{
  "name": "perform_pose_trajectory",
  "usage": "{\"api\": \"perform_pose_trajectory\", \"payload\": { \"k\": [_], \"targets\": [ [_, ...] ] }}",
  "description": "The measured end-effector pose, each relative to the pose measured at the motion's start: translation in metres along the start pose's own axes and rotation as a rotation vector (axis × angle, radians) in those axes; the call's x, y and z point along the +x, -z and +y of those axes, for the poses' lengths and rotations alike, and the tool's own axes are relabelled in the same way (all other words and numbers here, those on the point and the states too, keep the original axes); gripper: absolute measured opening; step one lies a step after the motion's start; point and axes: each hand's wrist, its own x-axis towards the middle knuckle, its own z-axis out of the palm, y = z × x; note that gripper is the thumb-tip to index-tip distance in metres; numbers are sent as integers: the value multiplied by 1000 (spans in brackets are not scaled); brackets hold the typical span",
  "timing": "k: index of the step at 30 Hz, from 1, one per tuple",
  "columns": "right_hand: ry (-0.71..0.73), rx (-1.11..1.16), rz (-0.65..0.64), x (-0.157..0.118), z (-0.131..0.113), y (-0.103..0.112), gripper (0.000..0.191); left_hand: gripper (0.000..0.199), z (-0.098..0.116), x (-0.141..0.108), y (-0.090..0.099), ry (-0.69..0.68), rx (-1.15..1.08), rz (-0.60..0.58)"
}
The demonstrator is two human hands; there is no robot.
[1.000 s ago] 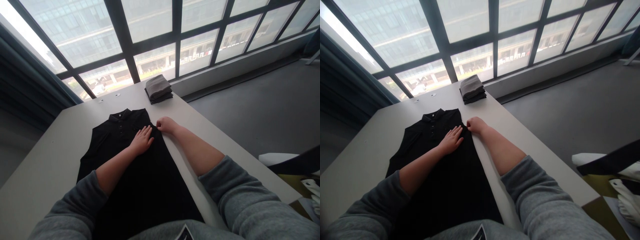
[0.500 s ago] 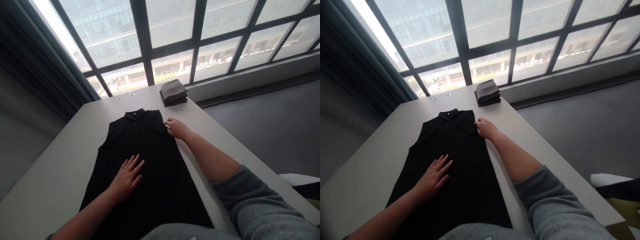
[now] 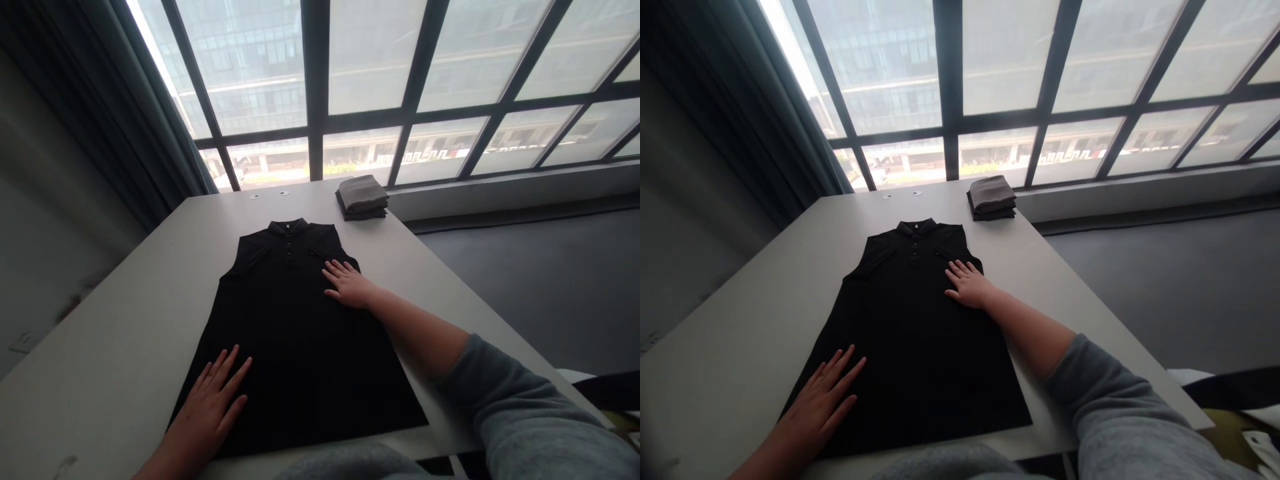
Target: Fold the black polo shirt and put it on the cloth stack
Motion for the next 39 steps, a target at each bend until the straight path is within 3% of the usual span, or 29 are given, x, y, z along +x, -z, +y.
{"api": "perform_pose_trajectory", "payload": {
  "k": [5, 9, 13, 19, 28, 35, 39],
  "targets": [
    [121, 92, -51, -53, -34, -2, 81, 62, -15, -27, -6, 11, -18, 37],
    [114, 106, -70, -91, -49, -3, 77, 61, -13, -32, -3, 32, -61, 39],
    [93, 117, -57, -112, -59, -3, 73, 61, -9, -32, 2, 31, -82, 36],
    [91, 119, -67, -117, -62, 0, 72, 59, -18, -40, 5, 3, -102, 63],
    [90, 152, -34, -118, -61, 2, 68, 54, -49, -57, 15, 66, -208, 96],
    [81, 166, -6, -119, -62, 4, 64, 47, -52, -62, 27, 180, -270, 196],
    [78, 170, 6, -120, -63, 5, 62, 48, -47, -61, 32, 352, -261, 256]
  ]
}}
